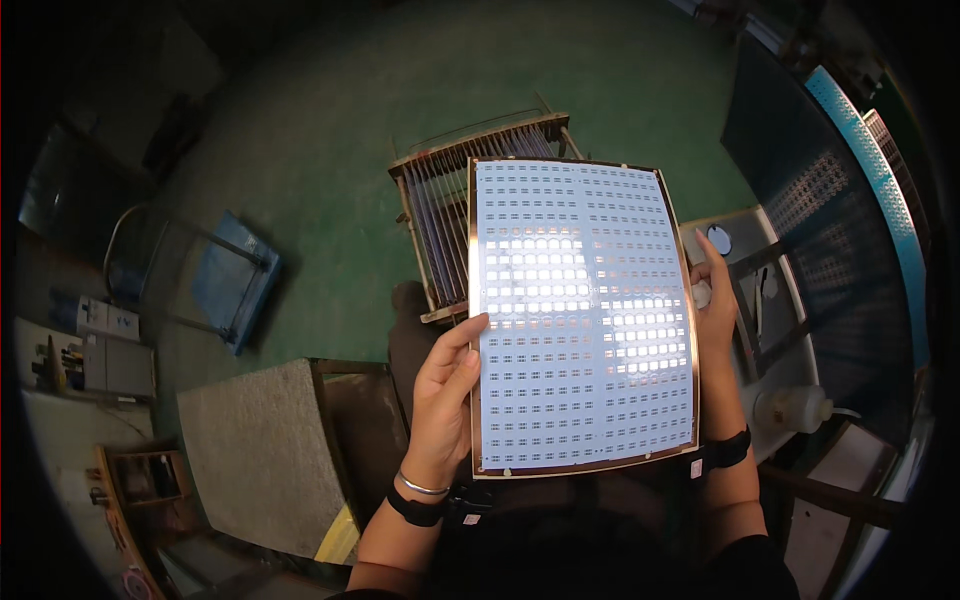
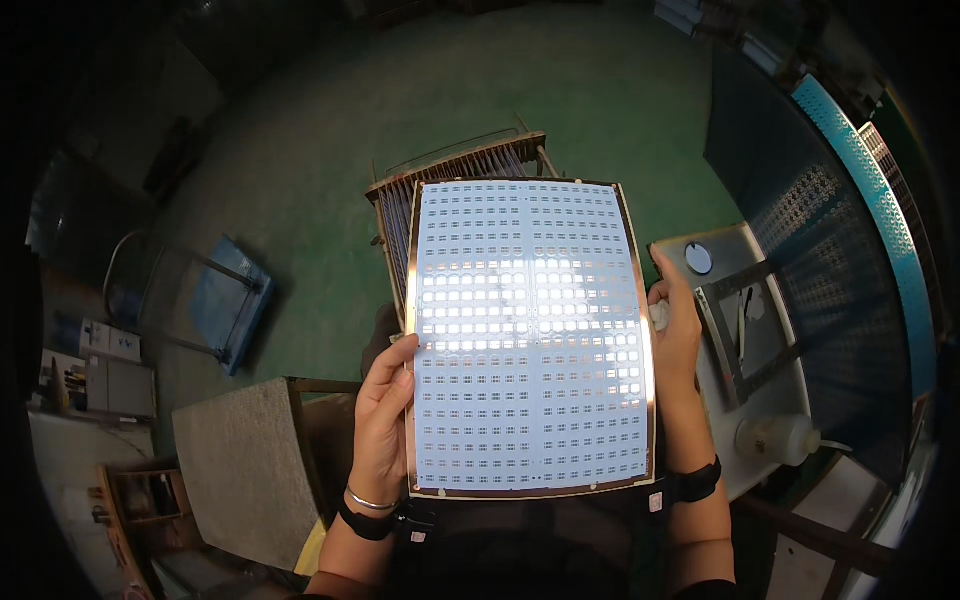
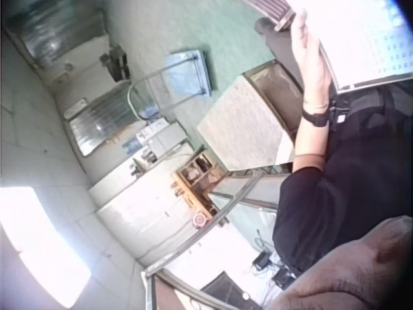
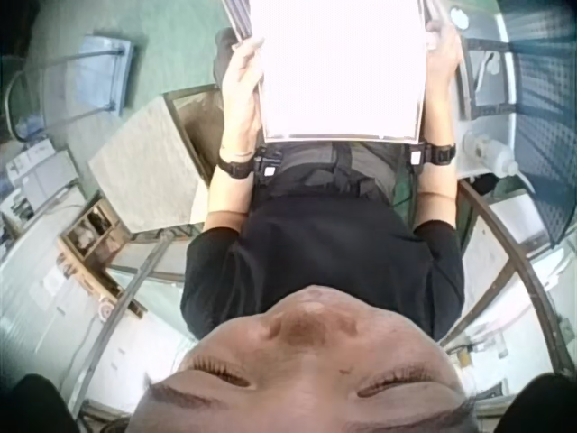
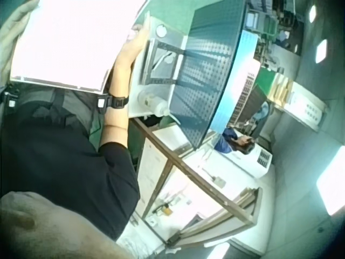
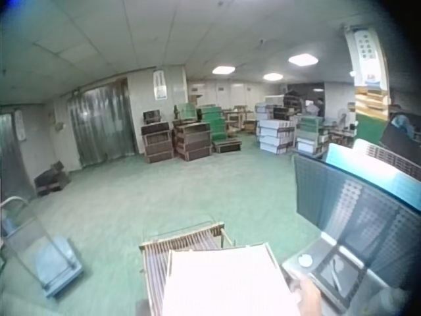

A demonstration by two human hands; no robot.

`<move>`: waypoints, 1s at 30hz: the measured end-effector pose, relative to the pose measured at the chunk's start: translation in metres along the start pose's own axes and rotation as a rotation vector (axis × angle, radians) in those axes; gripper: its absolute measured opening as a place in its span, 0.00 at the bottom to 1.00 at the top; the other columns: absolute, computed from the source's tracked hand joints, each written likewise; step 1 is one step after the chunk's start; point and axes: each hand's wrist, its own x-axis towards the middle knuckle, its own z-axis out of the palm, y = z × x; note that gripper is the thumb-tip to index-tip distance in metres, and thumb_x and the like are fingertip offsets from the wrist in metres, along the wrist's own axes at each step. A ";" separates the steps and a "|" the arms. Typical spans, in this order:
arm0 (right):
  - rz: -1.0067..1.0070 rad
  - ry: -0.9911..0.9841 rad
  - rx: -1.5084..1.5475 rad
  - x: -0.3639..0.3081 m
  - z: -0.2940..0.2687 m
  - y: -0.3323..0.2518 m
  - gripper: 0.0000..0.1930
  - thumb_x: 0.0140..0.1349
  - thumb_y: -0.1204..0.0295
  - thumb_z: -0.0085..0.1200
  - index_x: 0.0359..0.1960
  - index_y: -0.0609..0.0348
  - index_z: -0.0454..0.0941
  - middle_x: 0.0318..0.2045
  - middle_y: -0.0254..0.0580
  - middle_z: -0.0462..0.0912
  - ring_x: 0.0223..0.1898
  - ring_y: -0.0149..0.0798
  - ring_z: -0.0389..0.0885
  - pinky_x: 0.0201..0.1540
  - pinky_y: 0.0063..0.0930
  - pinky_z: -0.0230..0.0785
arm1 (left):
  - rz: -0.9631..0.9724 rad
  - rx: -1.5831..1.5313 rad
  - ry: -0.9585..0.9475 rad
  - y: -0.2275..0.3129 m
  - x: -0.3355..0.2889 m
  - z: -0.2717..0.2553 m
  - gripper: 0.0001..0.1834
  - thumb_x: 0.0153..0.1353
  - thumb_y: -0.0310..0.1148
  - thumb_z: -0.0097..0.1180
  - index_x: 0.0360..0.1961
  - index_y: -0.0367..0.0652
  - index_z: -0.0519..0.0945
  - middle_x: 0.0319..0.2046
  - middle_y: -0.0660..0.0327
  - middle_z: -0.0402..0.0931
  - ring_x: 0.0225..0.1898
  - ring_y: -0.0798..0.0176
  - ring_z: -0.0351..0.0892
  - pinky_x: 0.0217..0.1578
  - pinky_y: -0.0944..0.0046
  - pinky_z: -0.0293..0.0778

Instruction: Clean a metal plate containing a grid of components using a cleaning cloth and liquid from a bottle.

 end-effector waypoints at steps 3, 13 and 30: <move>0.276 -0.202 0.192 -0.016 -0.005 0.023 0.16 0.63 0.74 0.51 0.52 0.64 0.74 0.28 0.31 0.73 0.30 0.24 0.70 0.35 0.17 0.65 | -0.019 -0.021 0.014 -0.002 0.002 -0.002 0.19 0.67 0.30 0.46 0.57 0.35 0.67 0.53 0.54 0.70 0.52 0.66 0.72 0.54 0.65 0.69; 0.787 -0.457 0.897 -0.056 -0.018 0.017 0.17 0.71 0.64 0.40 0.45 0.67 0.75 0.35 0.36 0.80 0.35 0.23 0.76 0.39 0.17 0.69 | 0.046 -0.009 0.074 -0.002 0.010 -0.011 0.17 0.66 0.29 0.46 0.55 0.37 0.67 0.48 0.56 0.72 0.49 0.67 0.73 0.51 0.67 0.71; 0.756 -0.399 0.941 -0.049 -0.021 -0.008 0.14 0.69 0.68 0.43 0.44 0.68 0.75 0.34 0.36 0.80 0.34 0.24 0.76 0.38 0.17 0.69 | 0.069 -0.046 0.086 -0.007 0.016 -0.021 0.17 0.67 0.28 0.44 0.56 0.37 0.66 0.49 0.56 0.73 0.50 0.67 0.73 0.51 0.67 0.72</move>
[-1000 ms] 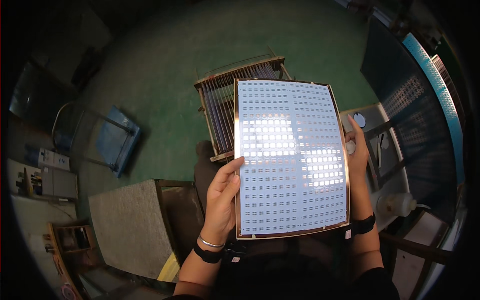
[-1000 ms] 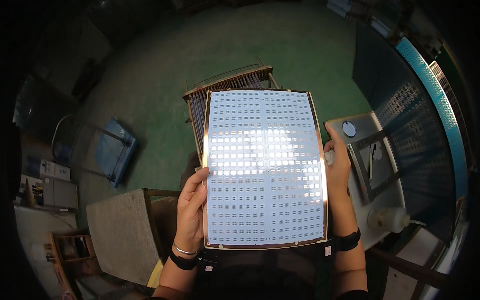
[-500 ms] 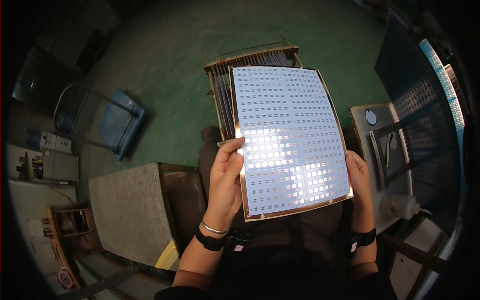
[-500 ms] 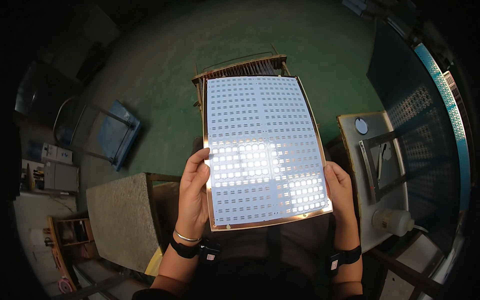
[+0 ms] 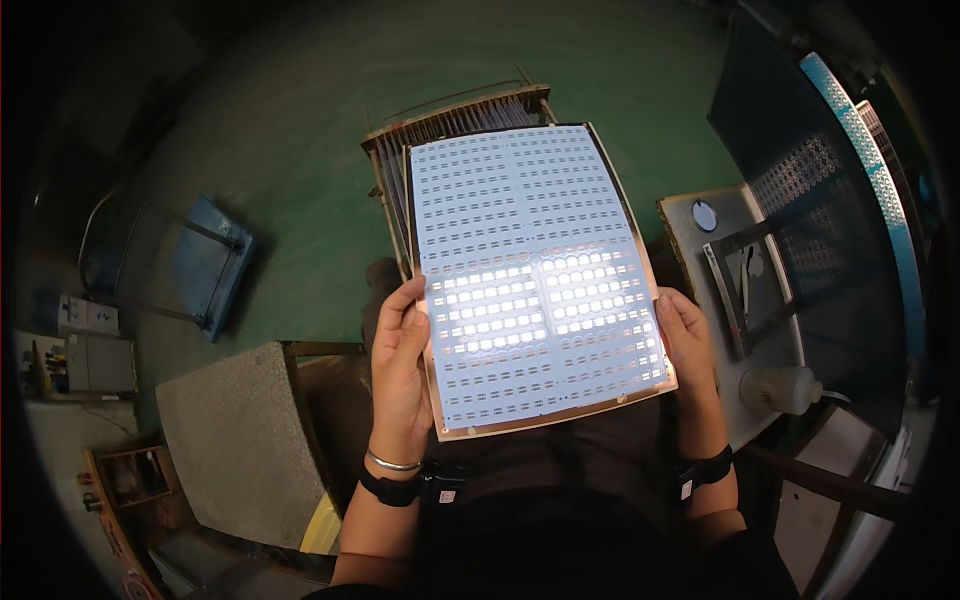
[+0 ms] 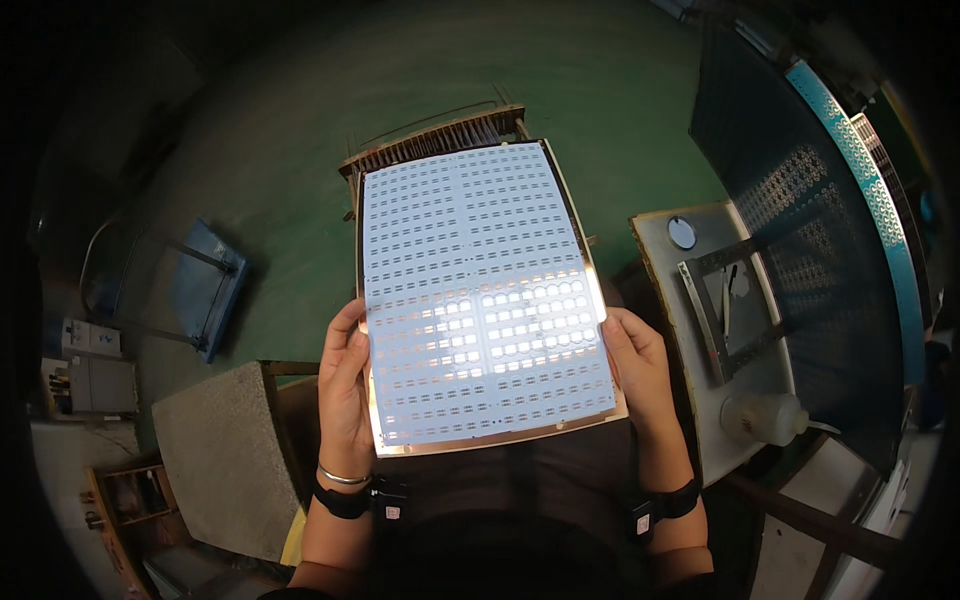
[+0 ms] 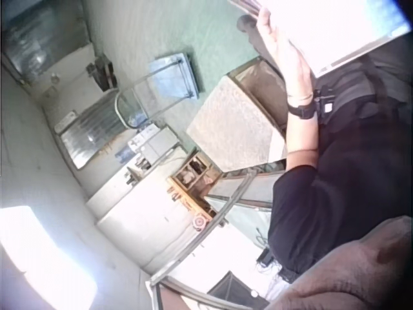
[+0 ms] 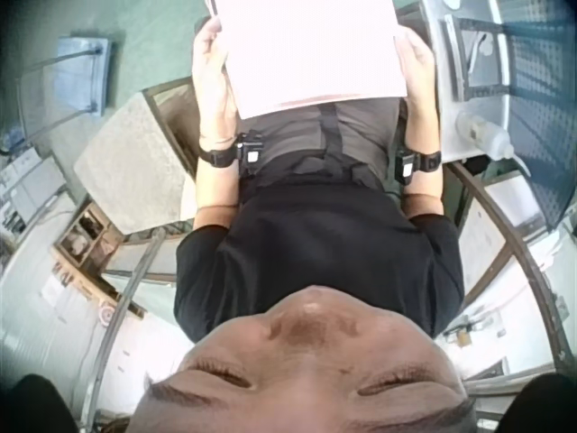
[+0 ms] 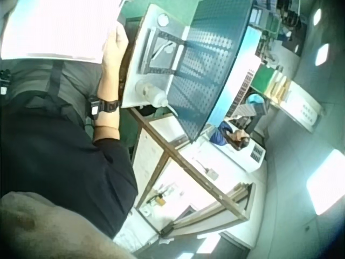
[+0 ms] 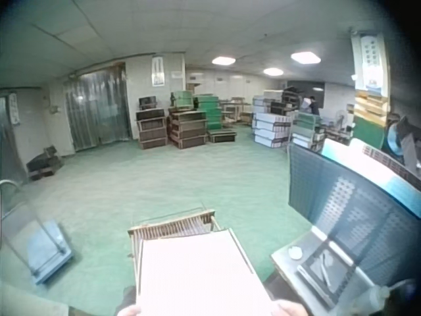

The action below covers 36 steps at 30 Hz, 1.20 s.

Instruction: Clean a metal plate containing a grid of components using a cleaning cloth and liquid from a bottle.

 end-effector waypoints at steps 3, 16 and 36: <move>-0.013 0.013 -0.044 -0.002 0.005 -0.004 0.14 0.69 0.68 0.44 0.43 0.68 0.76 0.33 0.35 0.79 0.34 0.22 0.75 0.38 0.16 0.68 | 0.003 0.002 0.051 0.000 -0.002 -0.001 0.16 0.67 0.28 0.44 0.55 0.37 0.66 0.48 0.56 0.73 0.49 0.67 0.74 0.50 0.68 0.73; -0.015 0.026 -0.103 -0.004 0.009 -0.012 0.15 0.67 0.66 0.47 0.43 0.68 0.77 0.32 0.34 0.80 0.34 0.22 0.74 0.38 0.17 0.67 | -0.013 -0.078 0.031 -0.004 0.003 -0.008 0.14 0.67 0.25 0.42 0.53 0.38 0.66 0.49 0.52 0.72 0.48 0.62 0.76 0.49 0.65 0.77; -0.147 -0.025 -0.306 -0.013 -0.007 -0.009 0.10 0.63 0.74 0.51 0.40 0.69 0.79 0.32 0.38 0.78 0.35 0.28 0.75 0.39 0.20 0.66 | -0.018 -0.063 -0.028 -0.009 -0.004 -0.019 0.06 0.66 0.27 0.48 0.43 0.42 0.71 0.45 0.61 0.74 0.44 0.70 0.75 0.45 0.70 0.73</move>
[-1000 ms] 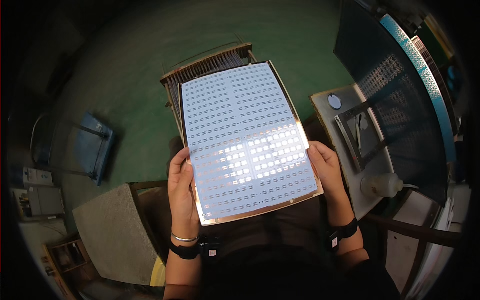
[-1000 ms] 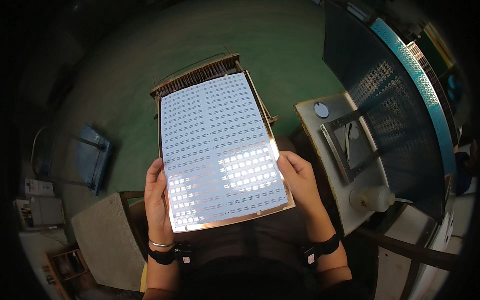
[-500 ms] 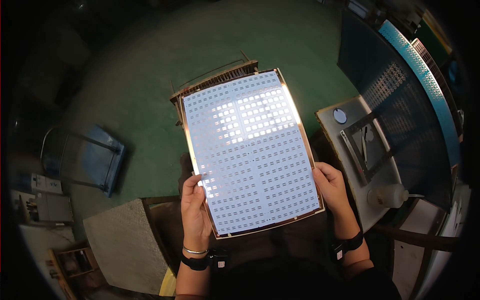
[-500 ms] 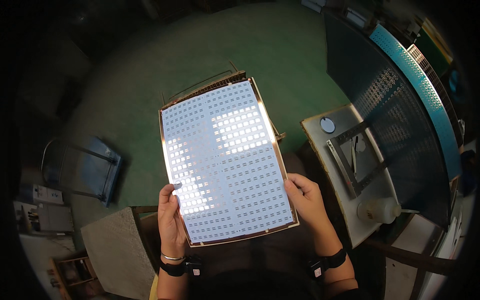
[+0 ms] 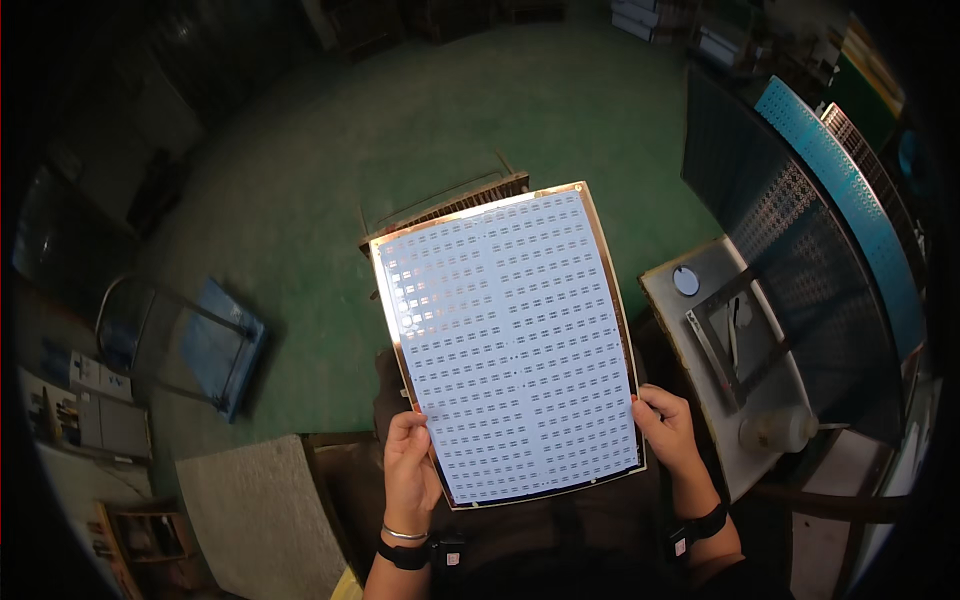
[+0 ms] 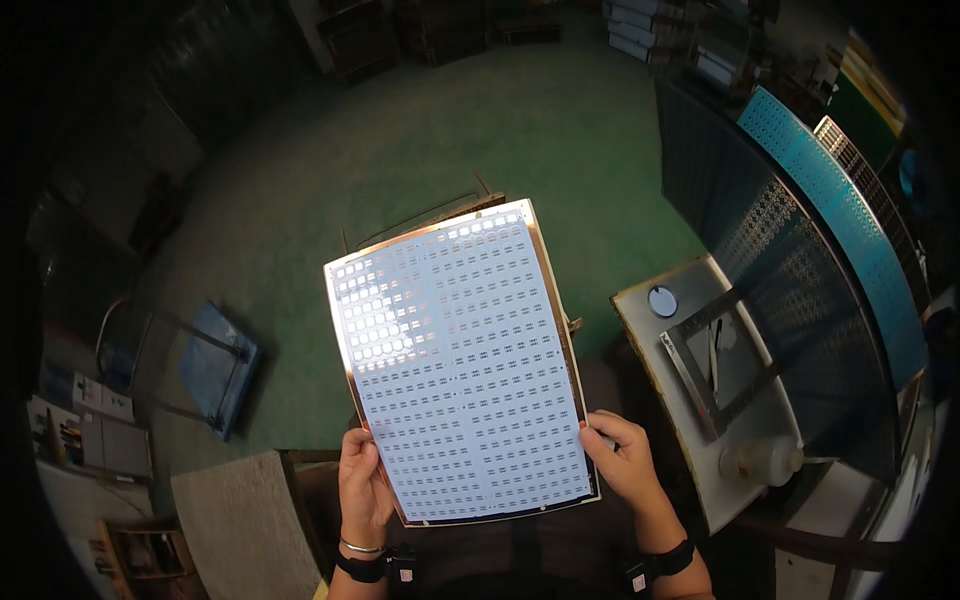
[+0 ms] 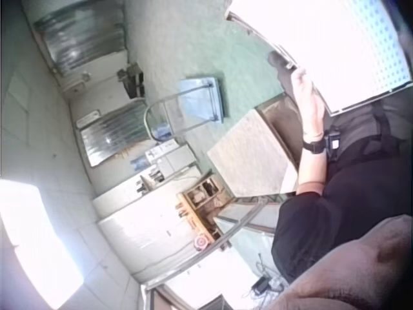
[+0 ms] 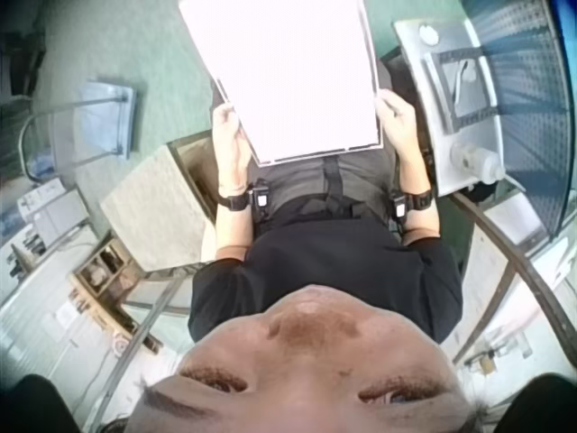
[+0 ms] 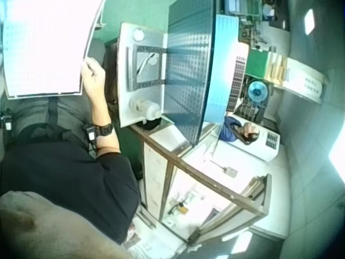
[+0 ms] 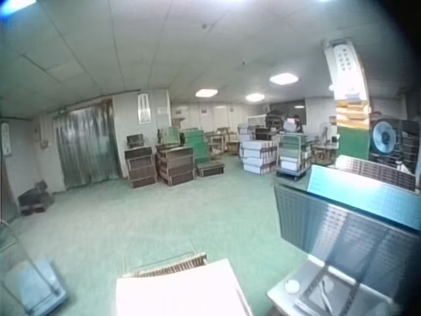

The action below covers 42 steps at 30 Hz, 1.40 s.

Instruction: Clean a metal plate containing a grid of components using a cleaning cloth and liquid from a bottle.

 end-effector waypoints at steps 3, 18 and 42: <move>-0.001 0.001 0.001 0.002 0.001 0.002 0.10 0.63 0.74 0.51 0.40 0.69 0.79 0.31 0.38 0.78 0.34 0.28 0.75 0.38 0.20 0.66 | -0.011 -0.030 -0.016 0.001 -0.001 -0.004 0.05 0.65 0.25 0.47 0.42 0.42 0.71 0.45 0.59 0.76 0.47 0.65 0.76 0.49 0.64 0.74; 0.110 0.062 0.055 0.005 -0.001 0.019 0.09 0.63 0.73 0.50 0.35 0.70 0.78 0.24 0.30 0.73 0.24 0.20 0.68 0.26 0.16 0.59 | 0.007 0.068 -0.041 0.003 -0.005 0.006 0.05 0.65 0.27 0.49 0.41 0.41 0.74 0.48 0.61 0.73 0.50 0.68 0.69 0.55 0.64 0.63; -0.555 0.334 -0.855 0.161 -0.023 -0.035 0.06 0.61 0.73 0.50 0.32 0.64 0.77 0.21 0.54 0.75 0.22 0.54 0.75 0.25 0.36 0.66 | -0.355 0.544 0.005 -0.041 0.045 -0.039 0.12 0.68 0.30 0.44 0.49 0.39 0.73 0.51 0.55 0.74 0.51 0.59 0.75 0.50 0.62 0.73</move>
